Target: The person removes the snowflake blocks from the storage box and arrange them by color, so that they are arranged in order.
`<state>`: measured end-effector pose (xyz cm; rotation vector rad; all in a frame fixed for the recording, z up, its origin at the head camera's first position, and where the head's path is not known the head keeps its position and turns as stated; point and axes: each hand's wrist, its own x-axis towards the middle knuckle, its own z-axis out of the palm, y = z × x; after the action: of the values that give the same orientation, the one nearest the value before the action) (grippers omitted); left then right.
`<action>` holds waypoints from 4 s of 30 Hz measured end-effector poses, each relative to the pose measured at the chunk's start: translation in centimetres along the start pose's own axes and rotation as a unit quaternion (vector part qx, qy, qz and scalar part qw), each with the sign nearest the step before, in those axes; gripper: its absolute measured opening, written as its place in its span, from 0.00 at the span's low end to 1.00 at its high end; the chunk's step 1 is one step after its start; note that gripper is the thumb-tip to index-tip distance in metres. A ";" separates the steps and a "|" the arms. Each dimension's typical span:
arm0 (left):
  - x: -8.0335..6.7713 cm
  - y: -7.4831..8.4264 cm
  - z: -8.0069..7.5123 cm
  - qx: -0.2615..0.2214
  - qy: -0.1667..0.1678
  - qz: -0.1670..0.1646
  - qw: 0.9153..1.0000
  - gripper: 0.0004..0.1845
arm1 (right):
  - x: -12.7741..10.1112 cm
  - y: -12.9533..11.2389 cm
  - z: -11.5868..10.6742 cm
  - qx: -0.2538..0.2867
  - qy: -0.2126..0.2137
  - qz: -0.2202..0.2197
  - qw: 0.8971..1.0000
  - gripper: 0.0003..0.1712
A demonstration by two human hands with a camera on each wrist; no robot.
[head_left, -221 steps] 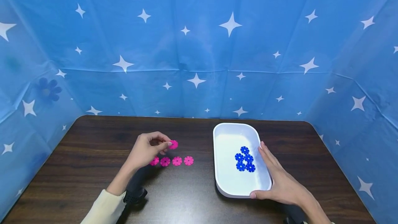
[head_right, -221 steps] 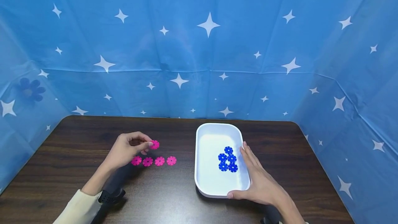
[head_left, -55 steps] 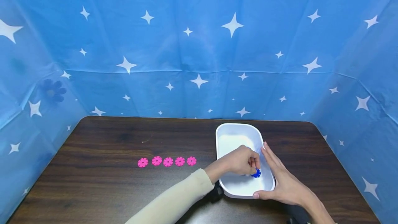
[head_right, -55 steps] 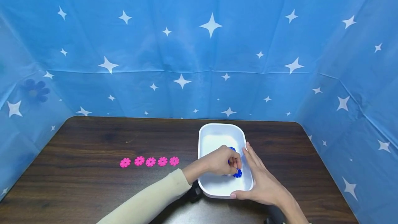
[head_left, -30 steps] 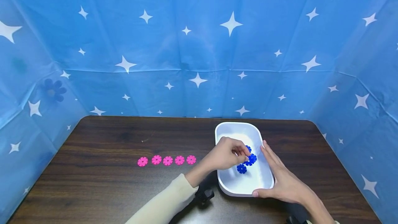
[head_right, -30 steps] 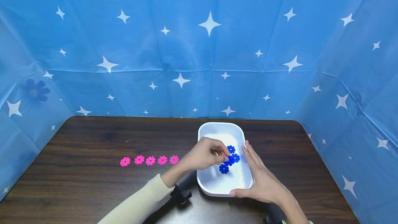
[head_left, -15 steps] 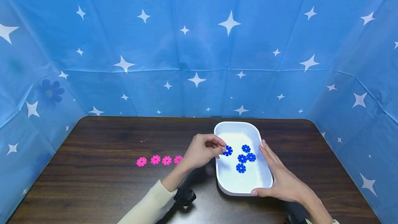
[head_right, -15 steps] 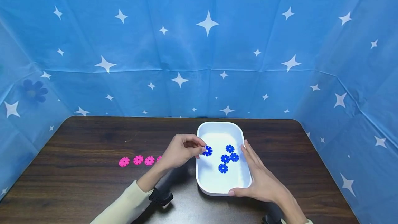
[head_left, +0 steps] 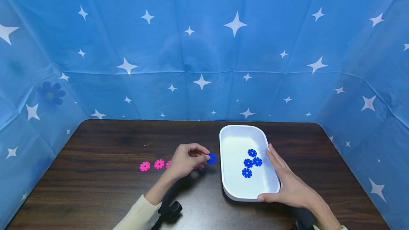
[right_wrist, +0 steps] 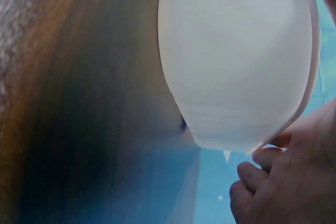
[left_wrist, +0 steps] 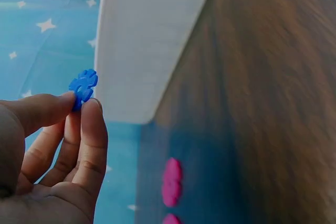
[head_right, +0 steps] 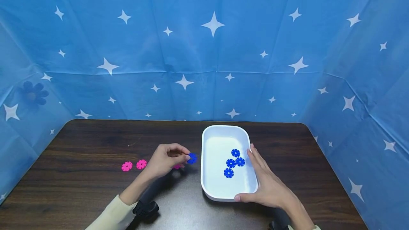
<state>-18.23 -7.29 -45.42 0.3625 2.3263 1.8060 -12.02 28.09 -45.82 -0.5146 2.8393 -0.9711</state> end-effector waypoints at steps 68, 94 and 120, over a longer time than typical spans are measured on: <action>3.0 3.6 3.1 0.169 -0.094 0.178 0.965 0.27 | -0.1 -0.2 0.0 0.005 -0.005 -0.002 1.000 0.78; 6.4 4.8 10.1 0.347 -0.276 0.109 0.890 0.34 | -0.1 0.0 -0.2 -0.002 -0.002 -0.027 1.000 0.78; 7.0 3.7 13.9 0.382 -0.326 0.105 0.859 0.12 | -0.2 0.3 -0.3 0.004 -0.005 -0.026 1.000 0.77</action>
<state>-20.69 8.54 -45.22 1.1552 2.3817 0.5314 -12.02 28.56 -45.80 -0.5926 2.8254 -0.9840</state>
